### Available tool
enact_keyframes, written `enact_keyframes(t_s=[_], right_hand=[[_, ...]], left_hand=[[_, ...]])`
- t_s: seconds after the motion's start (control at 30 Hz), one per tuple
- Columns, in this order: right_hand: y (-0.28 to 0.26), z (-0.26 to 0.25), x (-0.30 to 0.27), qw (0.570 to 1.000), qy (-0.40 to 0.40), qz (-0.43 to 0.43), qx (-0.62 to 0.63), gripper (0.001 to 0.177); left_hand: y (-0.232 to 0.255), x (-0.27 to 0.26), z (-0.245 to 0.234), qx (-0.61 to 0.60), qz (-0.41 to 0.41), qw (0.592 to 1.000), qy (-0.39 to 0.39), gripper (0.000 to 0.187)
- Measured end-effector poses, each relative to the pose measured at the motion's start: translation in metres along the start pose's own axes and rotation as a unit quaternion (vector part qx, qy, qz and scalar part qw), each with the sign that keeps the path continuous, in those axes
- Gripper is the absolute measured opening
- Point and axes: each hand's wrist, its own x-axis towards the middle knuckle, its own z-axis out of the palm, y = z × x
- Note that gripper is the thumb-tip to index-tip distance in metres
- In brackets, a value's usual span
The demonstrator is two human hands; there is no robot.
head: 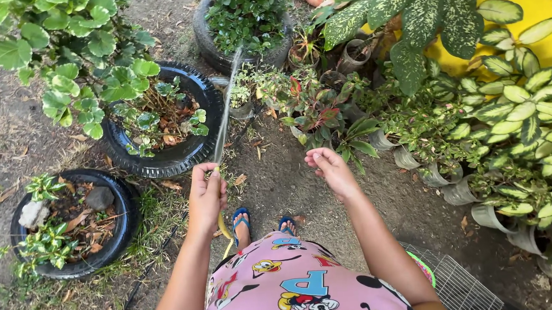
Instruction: Watering several potted plants and plants in tire planters in an outdoor garden using a hose.
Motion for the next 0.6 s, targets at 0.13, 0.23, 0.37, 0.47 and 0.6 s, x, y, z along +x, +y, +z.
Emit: enact_keyframes(t_s=[0.13, 0.23, 0.37, 0.47, 0.6], right_hand=[[0.0039, 0.0009, 0.0035, 1.0, -0.009, -0.002, -0.007, 0.026], [0.0052, 0.0018, 0.0056, 1.0, -0.013, 0.001, -0.005, 0.026], [0.0017, 0.0045, 0.0047, 1.0, -0.017, 0.0, -0.006, 0.025], [0.0002, 0.0061, 0.0054, 1.0, -0.019, -0.004, -0.008, 0.025], [-0.0035, 0.0087, 0.0043, 1.0, -0.02, -0.009, -0.019, 0.024]], left_hand=[[-0.0017, -0.0014, -0.0031, -0.01, 0.007, 1.0, -0.006, 0.014], [-0.0006, -0.0024, -0.004, -0.021, -0.006, 1.0, -0.005, 0.014], [0.0012, -0.0045, -0.0059, -0.022, -0.002, 1.0, -0.007, 0.014], [0.0025, -0.0058, -0.0075, -0.021, -0.005, 1.0, -0.008, 0.014], [0.0036, -0.0071, -0.0091, -0.014, -0.008, 1.0, -0.011, 0.014]])
